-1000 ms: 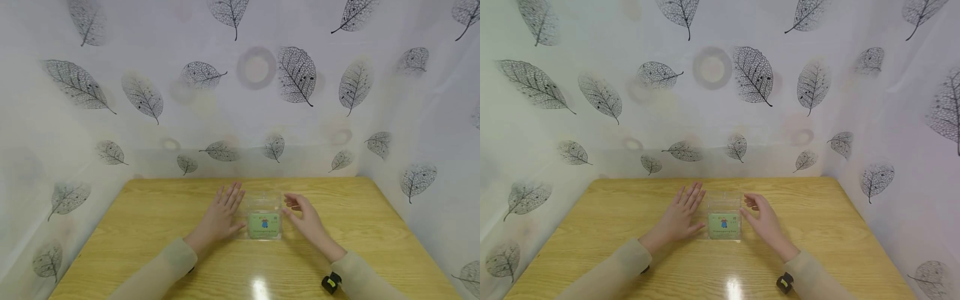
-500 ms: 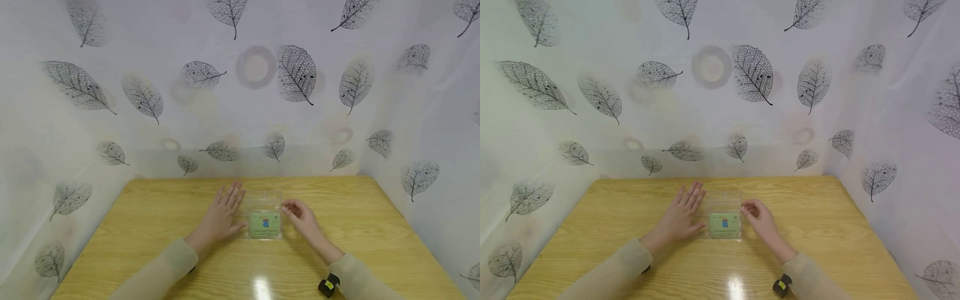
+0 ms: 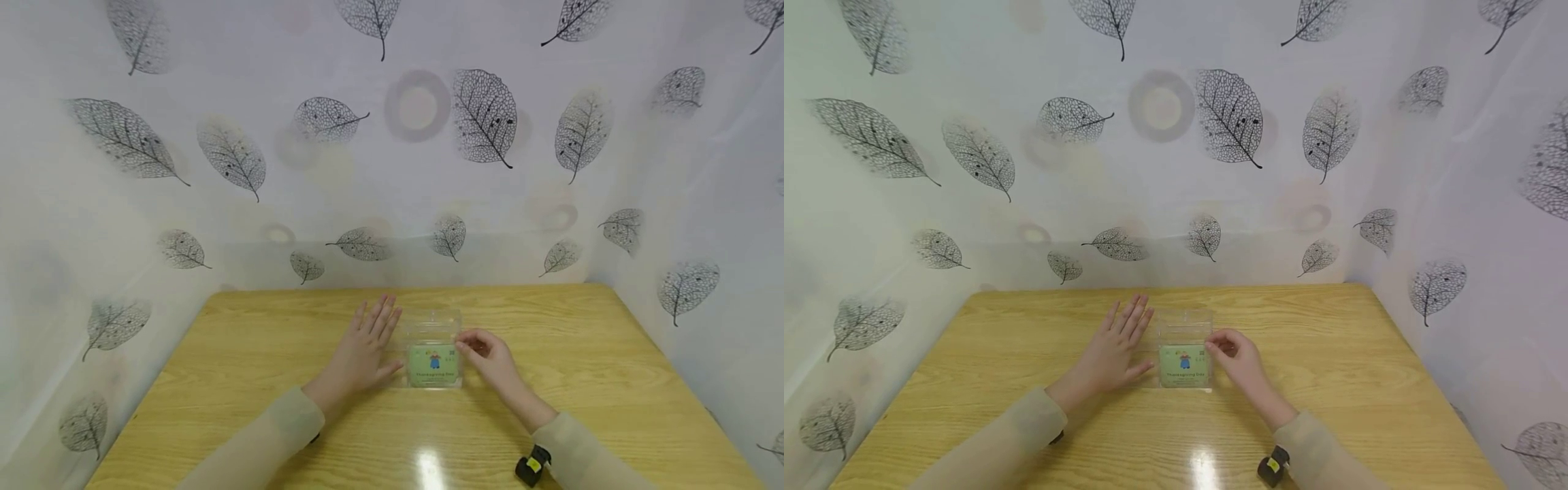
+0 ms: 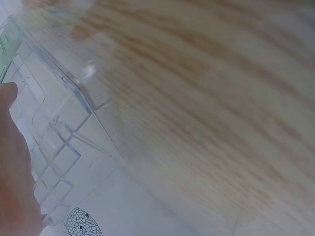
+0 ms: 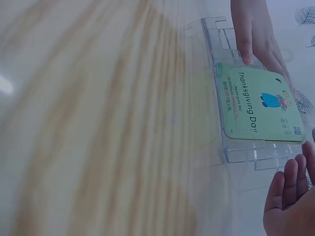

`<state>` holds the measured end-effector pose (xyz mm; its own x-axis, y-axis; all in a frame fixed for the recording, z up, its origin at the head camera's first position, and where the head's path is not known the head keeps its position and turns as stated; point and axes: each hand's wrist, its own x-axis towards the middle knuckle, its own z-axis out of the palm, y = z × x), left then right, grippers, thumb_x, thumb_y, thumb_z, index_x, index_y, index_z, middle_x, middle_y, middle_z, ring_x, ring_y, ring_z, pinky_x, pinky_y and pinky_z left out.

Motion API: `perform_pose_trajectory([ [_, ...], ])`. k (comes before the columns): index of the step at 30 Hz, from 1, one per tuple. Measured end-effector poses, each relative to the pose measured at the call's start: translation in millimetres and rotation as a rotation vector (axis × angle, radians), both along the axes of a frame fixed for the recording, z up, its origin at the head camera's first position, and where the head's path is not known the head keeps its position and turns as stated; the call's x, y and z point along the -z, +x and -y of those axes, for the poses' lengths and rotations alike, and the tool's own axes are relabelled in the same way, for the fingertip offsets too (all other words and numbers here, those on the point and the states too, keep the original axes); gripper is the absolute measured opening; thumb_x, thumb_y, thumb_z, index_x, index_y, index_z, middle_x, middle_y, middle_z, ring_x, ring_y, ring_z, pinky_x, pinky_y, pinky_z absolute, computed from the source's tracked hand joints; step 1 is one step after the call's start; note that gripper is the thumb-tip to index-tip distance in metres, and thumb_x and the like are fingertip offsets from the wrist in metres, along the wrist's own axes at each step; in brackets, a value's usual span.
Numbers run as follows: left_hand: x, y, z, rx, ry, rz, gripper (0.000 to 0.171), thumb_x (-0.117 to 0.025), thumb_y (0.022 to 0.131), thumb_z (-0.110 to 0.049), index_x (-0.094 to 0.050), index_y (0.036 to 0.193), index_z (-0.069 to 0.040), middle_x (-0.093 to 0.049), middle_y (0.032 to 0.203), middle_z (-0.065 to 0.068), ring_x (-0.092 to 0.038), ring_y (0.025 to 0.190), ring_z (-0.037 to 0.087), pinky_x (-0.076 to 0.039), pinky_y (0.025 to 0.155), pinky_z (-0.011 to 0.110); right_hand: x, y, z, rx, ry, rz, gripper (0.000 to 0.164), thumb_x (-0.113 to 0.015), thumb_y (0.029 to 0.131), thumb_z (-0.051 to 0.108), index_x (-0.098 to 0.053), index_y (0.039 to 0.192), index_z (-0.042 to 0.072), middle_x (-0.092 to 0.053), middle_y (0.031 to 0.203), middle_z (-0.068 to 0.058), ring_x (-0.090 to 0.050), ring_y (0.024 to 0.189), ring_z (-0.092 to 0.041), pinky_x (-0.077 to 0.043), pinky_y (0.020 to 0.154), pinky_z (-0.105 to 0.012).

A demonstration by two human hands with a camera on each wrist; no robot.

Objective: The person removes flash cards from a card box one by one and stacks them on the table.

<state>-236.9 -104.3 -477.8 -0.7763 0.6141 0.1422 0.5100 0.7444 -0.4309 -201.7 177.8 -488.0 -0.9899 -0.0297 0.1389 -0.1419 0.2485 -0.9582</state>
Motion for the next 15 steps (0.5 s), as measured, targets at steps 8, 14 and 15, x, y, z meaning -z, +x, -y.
perform_pose_trajectory([
  [8,-1.3,0.9,1.6,0.003,0.015,0.006,0.102,-0.036,0.102,-0.078,-0.013,0.171,-0.006,-0.005,0.180,0.018,-0.006,0.168,0.033,-0.013,0.136,0.055,2.3,-1.5,2.1,-0.010,0.020,-0.012,0.012,-0.076,0.094,0.000,-0.073,0.103,-0.006,-0.069,0.092,0.002,-0.061,0.082,-0.001,-0.054,0.076,-0.017],
  [14,-2.0,1.4,1.3,0.013,0.013,-0.007,0.102,-0.036,0.101,-0.078,-0.015,0.170,-0.006,-0.010,0.179,0.018,-0.010,0.168,0.033,-0.018,0.136,0.055,1.7,-1.9,2.4,0.002,0.031,0.006,0.013,-0.080,0.092,0.003,-0.073,0.102,-0.004,-0.069,0.095,-0.006,-0.060,0.083,-0.002,-0.054,0.076,-0.017],
  [15,-2.0,1.5,1.3,0.013,0.013,-0.004,0.102,-0.036,0.101,-0.078,-0.014,0.171,-0.006,-0.009,0.180,0.018,-0.009,0.168,0.033,-0.017,0.136,0.055,1.4,-1.6,2.5,0.005,0.038,0.011,0.013,-0.080,0.092,0.004,-0.074,0.102,-0.003,-0.069,0.096,-0.007,-0.060,0.083,-0.002,-0.054,0.076,-0.017],
])
